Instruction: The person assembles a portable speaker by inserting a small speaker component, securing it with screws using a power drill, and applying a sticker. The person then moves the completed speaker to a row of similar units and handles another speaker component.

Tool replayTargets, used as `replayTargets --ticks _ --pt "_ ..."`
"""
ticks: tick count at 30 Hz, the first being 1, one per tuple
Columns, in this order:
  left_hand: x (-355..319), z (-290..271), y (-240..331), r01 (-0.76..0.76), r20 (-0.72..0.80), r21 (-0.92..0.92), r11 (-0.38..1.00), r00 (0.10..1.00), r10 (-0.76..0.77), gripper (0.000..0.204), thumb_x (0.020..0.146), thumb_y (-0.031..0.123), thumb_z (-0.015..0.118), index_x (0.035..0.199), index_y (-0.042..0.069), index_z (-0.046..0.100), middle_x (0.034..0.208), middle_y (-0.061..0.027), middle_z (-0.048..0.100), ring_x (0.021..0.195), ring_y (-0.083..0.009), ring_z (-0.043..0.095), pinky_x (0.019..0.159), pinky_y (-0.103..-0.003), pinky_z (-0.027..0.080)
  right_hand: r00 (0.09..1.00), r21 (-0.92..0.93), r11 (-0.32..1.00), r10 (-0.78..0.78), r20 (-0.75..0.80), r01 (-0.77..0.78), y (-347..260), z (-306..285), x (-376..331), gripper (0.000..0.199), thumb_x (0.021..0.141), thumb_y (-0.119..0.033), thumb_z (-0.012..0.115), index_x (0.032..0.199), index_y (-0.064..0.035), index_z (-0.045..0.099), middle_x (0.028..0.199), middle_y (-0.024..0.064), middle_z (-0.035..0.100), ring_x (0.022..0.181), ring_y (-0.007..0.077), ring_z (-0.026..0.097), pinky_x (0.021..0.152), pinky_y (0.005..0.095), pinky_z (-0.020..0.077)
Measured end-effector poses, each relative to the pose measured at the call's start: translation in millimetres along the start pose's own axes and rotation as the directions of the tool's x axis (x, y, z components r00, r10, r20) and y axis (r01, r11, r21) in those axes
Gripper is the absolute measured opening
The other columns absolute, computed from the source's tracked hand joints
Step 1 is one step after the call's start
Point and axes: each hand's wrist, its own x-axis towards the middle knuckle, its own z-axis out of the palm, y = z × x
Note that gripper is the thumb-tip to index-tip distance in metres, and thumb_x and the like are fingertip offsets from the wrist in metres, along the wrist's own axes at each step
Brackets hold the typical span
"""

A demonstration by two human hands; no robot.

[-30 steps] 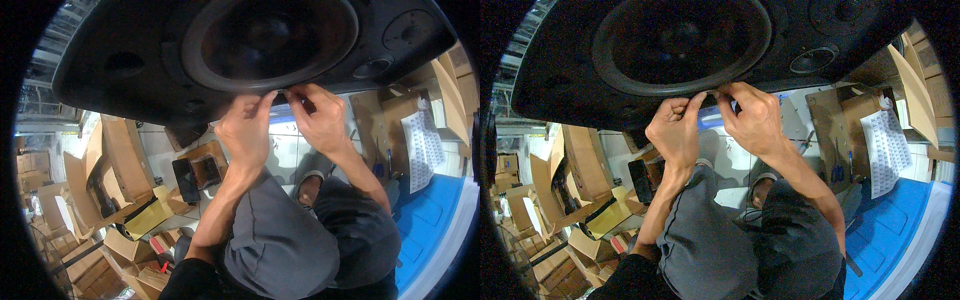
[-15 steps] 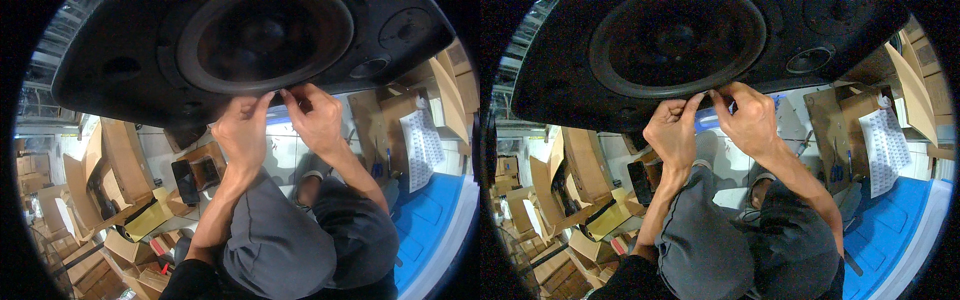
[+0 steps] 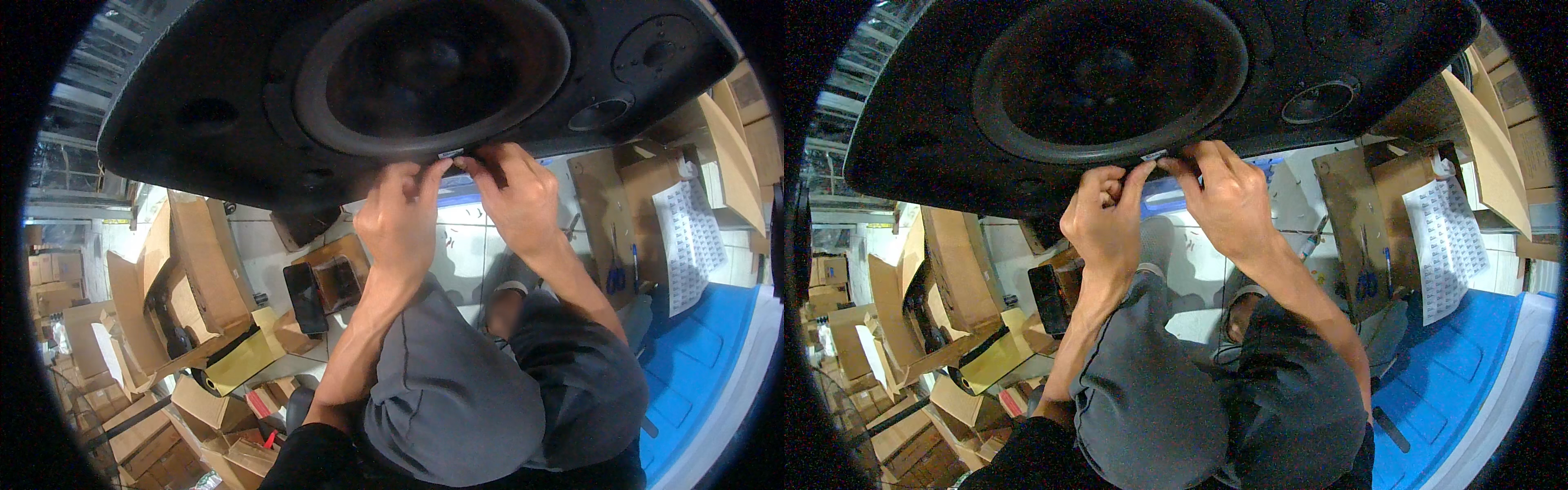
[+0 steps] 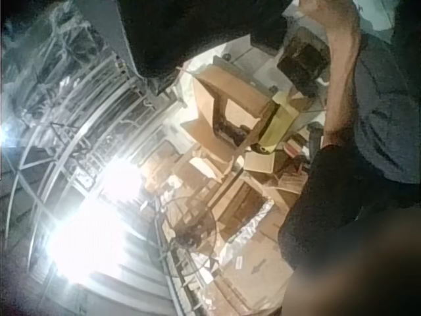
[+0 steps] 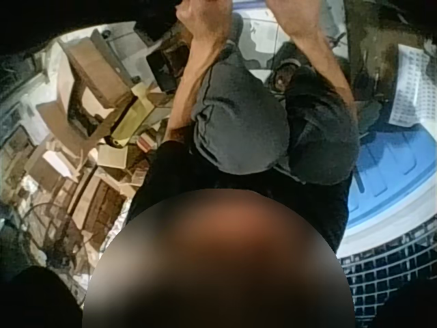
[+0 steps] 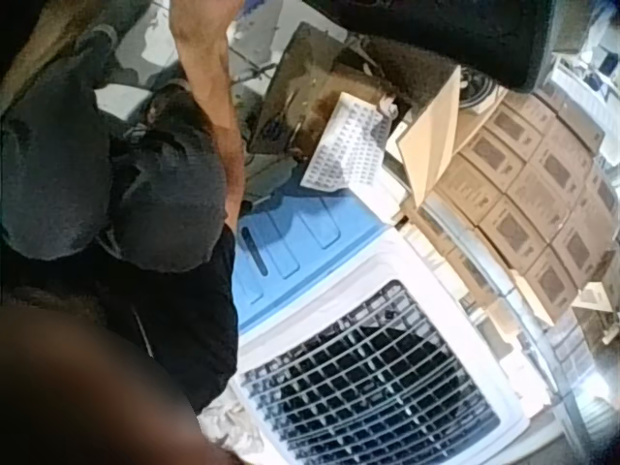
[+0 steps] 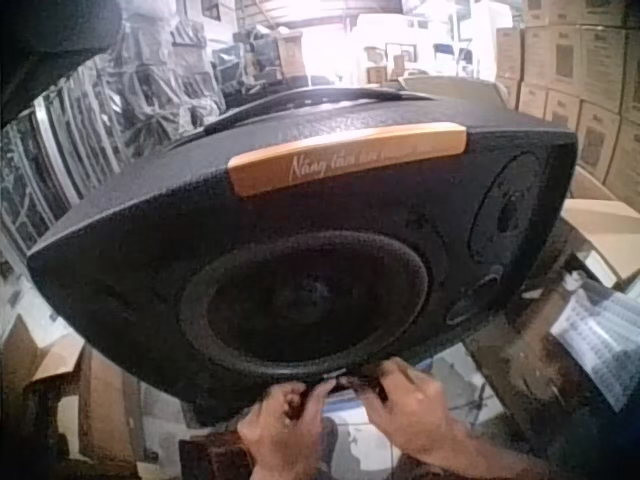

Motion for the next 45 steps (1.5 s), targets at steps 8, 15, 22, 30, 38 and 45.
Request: replayTargets --ticks 8,15,22,30,38,45 --pt "2.2 -0.3 1.7 -0.02 0.005 0.011 1.0 1.0 0.02 0.024 0.08 0.011 0.083 0.075 0.001 0.062 0.056 -0.0038 0.055 0.047 -0.0096 0.047 0.044 -0.026 0.037 0.992 -0.129 0.984 -0.127 -0.022 0.123 9.2 3.4 0.3 0.013 0.085 -0.008 0.073 0.085 0.0007 0.063 0.079 0.0153 0.067 0.063 0.0341 0.067 0.052 0.0428 0.0538" --pt "2.5 -2.7 -0.4 -0.014 0.036 0.002 1.0 0.999 0.014 0.024 0.08 0.013 0.083 0.076 0.002 0.063 0.056 -0.0038 0.055 0.046 -0.0119 0.047 0.044 -0.027 0.037 0.986 -0.105 0.981 -0.167 -0.019 0.164 10.3 0.7 1.1 0.011 0.086 -0.006 0.071 0.086 0.0021 0.063 0.077 0.0163 0.064 0.062 0.0355 0.066 0.052 0.0428 0.0535" --pt "3.4 -1.4 -1.6 -0.03 0.046 0.022 0.999 0.999 0.029 0.025 0.08 0.013 0.083 0.076 0.002 0.061 0.055 -0.0046 0.055 0.046 -0.0123 0.048 0.044 -0.028 0.038 0.985 -0.156 0.972 -0.175 0.007 0.173 9.1 1.0 0.2 0.01 0.086 -0.005 0.07 0.087 0.0025 0.064 0.077 0.0164 0.064 0.062 0.0359 0.065 0.051 0.0429 0.0528" --pt "0.9 -4.4 -5.8 -0.03 0.058 0.022 0.999 0.998 0.028 0.023 0.08 0.012 0.082 0.076 0.004 0.061 0.055 -0.0062 0.055 0.046 -0.0169 0.05 0.045 -0.031 0.039 0.993 -0.017 0.994 -0.113 -0.029 0.112 13.5 -1.2 -0.8 0.007 0.086 -0.002 0.069 0.086 0.0036 0.065 0.08 0.0169 0.064 0.065 0.0366 0.065 0.053 0.042 0.0525" --pt "-2.2 -7.1 -11.0 -0.014 0.098 0.002 1.0 0.995 0.014 0.019 0.082 0.013 0.08 0.081 0.005 0.062 0.064 -0.0083 0.061 0.052 -0.0234 0.058 0.049 -0.035 0.045 0.995 0.0 0.995 -0.1 -0.004 0.1 13.9 -4.4 -8.3 0.009 0.088 0.0 0.065 0.096 0.0052 0.064 0.087 0.0186 0.064 0.07 0.0388 0.065 0.058 0.0436 0.053" --pt "-0.8 -17.0 -4.8 0.119 0.248 0.007 0.993 0.962 -0.117 0.015 0.087 0.019 0.073 0.089 0.006 0.066 0.08 -0.0131 0.069 0.071 -0.0315 0.068 0.062 -0.041 0.052 0.98 -0.025 0.997 -0.07 0.185 0.076 8.2 -22.2 -0.3 0.017 0.093 -0.007 0.06 0.104 0.0049 0.064 0.093 0.0213 0.065 0.078 0.042 0.066 0.065 0.0469 0.0545"
